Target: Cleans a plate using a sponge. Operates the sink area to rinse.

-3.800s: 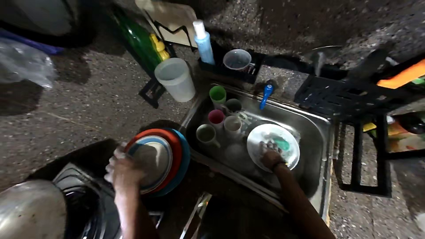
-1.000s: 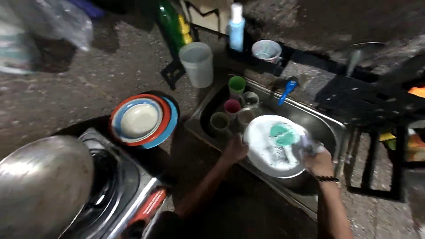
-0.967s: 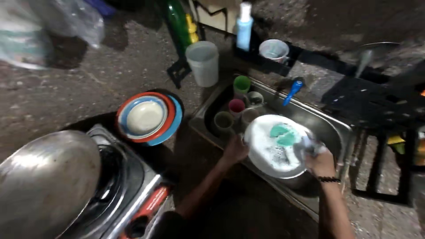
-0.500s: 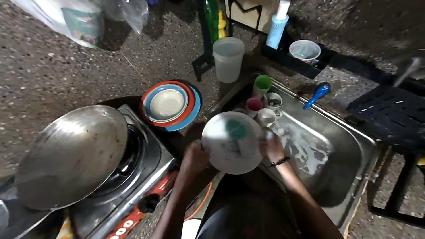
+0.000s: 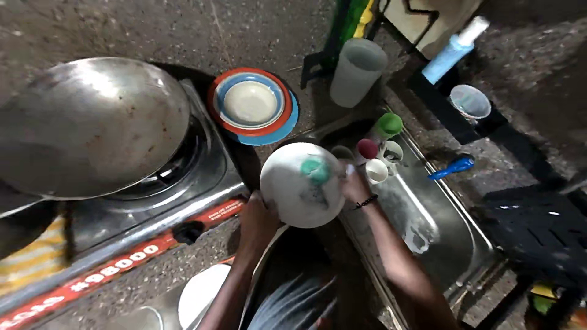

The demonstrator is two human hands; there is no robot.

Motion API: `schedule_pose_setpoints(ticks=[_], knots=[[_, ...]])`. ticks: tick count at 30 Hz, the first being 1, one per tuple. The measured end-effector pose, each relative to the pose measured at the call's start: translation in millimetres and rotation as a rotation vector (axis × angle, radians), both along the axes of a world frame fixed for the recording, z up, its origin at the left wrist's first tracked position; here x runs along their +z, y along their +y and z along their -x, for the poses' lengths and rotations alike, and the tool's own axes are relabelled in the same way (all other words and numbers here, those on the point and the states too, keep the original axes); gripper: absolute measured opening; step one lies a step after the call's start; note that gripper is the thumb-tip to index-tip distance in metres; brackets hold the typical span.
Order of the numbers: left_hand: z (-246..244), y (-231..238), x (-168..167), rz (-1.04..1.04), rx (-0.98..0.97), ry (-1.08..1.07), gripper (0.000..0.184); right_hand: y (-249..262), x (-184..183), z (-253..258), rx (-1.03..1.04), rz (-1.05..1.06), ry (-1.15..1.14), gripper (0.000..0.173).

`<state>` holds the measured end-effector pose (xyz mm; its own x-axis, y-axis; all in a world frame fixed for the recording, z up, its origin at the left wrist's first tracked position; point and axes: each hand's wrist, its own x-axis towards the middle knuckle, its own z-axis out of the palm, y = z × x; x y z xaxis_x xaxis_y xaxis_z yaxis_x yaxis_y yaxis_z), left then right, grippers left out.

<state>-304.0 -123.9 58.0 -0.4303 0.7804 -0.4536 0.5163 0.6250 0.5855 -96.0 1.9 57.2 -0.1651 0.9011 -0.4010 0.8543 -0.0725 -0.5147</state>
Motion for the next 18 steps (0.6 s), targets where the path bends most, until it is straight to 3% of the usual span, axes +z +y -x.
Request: schedule_pose_setpoints(ticks=[11, 18], knots=[[-9.9, -19.2, -17.5, -0.170, 0.145, 0.102, 0.029, 20.7, -18.5, 21.4, 0.128, -0.125, 0.063, 0.041], [-10.0, -23.7, -24.5, -0.225, 0.208, -0.007, 0.026, 19.0, -21.4, 25.1, 0.114, -0.151, 0.088, 0.044]])
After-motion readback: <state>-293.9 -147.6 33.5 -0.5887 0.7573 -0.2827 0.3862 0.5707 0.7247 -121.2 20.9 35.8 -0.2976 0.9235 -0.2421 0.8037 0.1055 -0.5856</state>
